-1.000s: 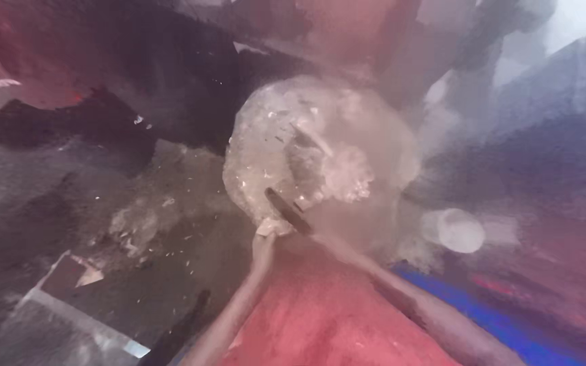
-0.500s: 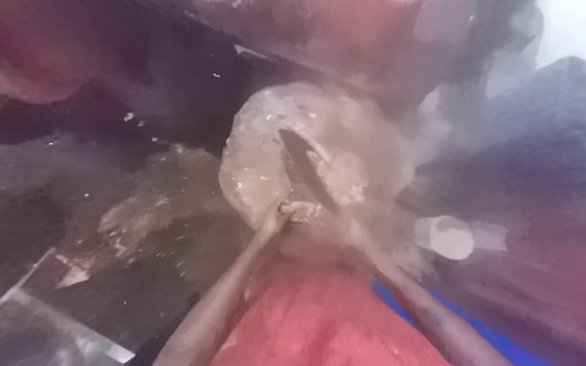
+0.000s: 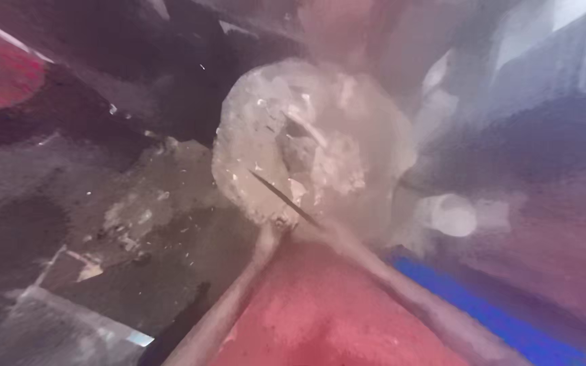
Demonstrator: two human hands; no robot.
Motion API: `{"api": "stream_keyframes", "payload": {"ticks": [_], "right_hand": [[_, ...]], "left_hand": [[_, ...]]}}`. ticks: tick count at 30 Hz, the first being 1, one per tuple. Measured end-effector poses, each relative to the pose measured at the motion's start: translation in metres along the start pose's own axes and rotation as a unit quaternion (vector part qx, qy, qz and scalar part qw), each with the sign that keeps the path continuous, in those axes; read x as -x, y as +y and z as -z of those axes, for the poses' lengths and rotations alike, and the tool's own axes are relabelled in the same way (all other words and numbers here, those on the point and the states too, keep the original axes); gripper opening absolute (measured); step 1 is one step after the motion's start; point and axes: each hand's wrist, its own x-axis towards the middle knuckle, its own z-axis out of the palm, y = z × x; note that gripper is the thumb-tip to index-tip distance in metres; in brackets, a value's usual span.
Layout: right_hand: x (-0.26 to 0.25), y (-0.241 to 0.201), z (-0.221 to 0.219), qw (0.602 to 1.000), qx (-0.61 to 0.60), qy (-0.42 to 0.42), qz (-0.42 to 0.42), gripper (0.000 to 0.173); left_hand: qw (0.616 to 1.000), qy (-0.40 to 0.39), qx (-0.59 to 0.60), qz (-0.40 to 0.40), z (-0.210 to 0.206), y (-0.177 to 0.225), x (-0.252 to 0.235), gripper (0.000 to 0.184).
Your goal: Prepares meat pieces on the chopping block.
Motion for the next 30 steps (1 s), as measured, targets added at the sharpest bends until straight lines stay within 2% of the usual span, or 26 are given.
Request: {"api": "stream_keyframes", "payload": {"ticks": [3,5,9,11,14,15,17,19,23,25,27,30], "right_hand": [[-0.013,0.044,-0.016,0.995,0.013,-0.052,-0.084,0.060],[-0.014,0.054,-0.009,0.993,0.023,-0.040,-0.113,0.059],[-0.002,0.024,0.014,0.990,0.058,0.039,-0.120,0.060],[0.004,0.000,0.021,0.994,0.025,0.075,-0.080,0.057],[0.016,-0.025,0.020,0.996,-0.021,0.080,-0.017,0.048],[0.016,-0.019,0.013,0.997,-0.005,0.068,-0.018,0.049],[0.007,0.010,-0.004,0.995,0.063,0.018,-0.077,0.057],[0.000,0.036,-0.015,0.987,0.082,-0.024,-0.137,0.064],[0.014,0.047,-0.007,0.988,0.069,0.006,-0.138,0.057],[0.016,0.061,0.005,0.988,0.048,0.037,-0.141,0.055],[0.018,0.071,0.012,0.985,0.023,0.083,-0.147,0.054],[0.028,0.073,0.022,0.981,0.033,0.135,-0.132,0.051]], "left_hand": [[0.999,0.007,-0.035,-0.012,-0.001,0.008,0.003,0.038],[0.999,0.021,-0.010,-0.030,0.003,0.016,0.002,0.036],[0.996,0.012,0.016,-0.081,0.011,0.027,-0.003,0.036],[0.997,0.007,-0.023,-0.073,0.016,0.025,-0.010,0.040],[0.997,0.031,-0.053,-0.052,0.018,0.017,-0.013,0.041],[0.997,0.031,-0.056,-0.046,0.017,0.017,-0.009,0.041],[0.992,0.029,-0.124,-0.019,0.013,0.031,-0.005,0.052],[0.978,0.041,-0.201,-0.047,-0.002,0.034,-0.009,0.065],[0.956,0.012,-0.274,-0.104,-0.022,0.037,-0.022,0.048],[0.967,-0.014,-0.236,-0.098,-0.019,0.052,-0.031,0.046],[0.984,-0.036,-0.144,-0.095,-0.011,0.067,-0.037,0.047],[0.986,-0.042,0.028,-0.158,0.011,0.089,-0.056,0.051]]}}
